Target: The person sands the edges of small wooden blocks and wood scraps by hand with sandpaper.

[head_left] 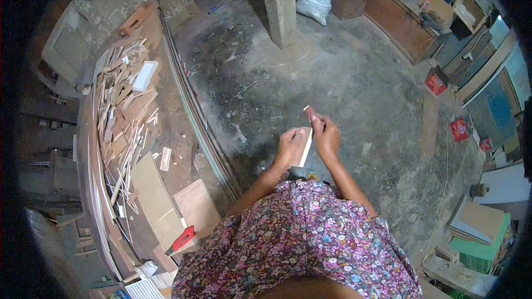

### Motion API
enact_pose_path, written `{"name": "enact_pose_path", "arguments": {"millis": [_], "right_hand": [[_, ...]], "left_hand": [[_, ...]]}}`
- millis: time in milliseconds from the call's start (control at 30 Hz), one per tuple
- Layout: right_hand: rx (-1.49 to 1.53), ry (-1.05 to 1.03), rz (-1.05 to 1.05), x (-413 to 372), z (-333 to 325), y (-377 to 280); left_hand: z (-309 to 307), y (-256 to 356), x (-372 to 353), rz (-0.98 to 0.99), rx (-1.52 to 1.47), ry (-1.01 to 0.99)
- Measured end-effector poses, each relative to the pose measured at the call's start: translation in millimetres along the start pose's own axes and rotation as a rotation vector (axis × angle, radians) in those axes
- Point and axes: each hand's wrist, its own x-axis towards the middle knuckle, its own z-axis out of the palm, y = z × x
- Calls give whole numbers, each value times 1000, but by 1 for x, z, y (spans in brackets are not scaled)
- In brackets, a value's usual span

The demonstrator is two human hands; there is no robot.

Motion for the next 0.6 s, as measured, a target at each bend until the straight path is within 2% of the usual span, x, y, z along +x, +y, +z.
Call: {"name": "enact_pose_path", "arguments": {"millis": [100,200,300,333,433,533,600], "right_hand": [[22,43,-64,-9,-3,-3],[5,23,-50,-26,-1,-3],[68,-36,43,-6,-8,-7],[64,-47,89,1,-5,0],[66,-3,67,-4,-6,2],[77,-23,58,-26,-4,-3],[118,-33,61,-18,-6,-1]], "left_hand": [[-2,-4,2,-1,-65,61],[-16,-10,9,-158,-14,75],[4,11,-4,165,164,106],[9,19,-5,30,172,65],[8,7,0,52,-10,79],[-4,2,3,-101,-115,102],[2,4,1,-80,-118,56]]}}
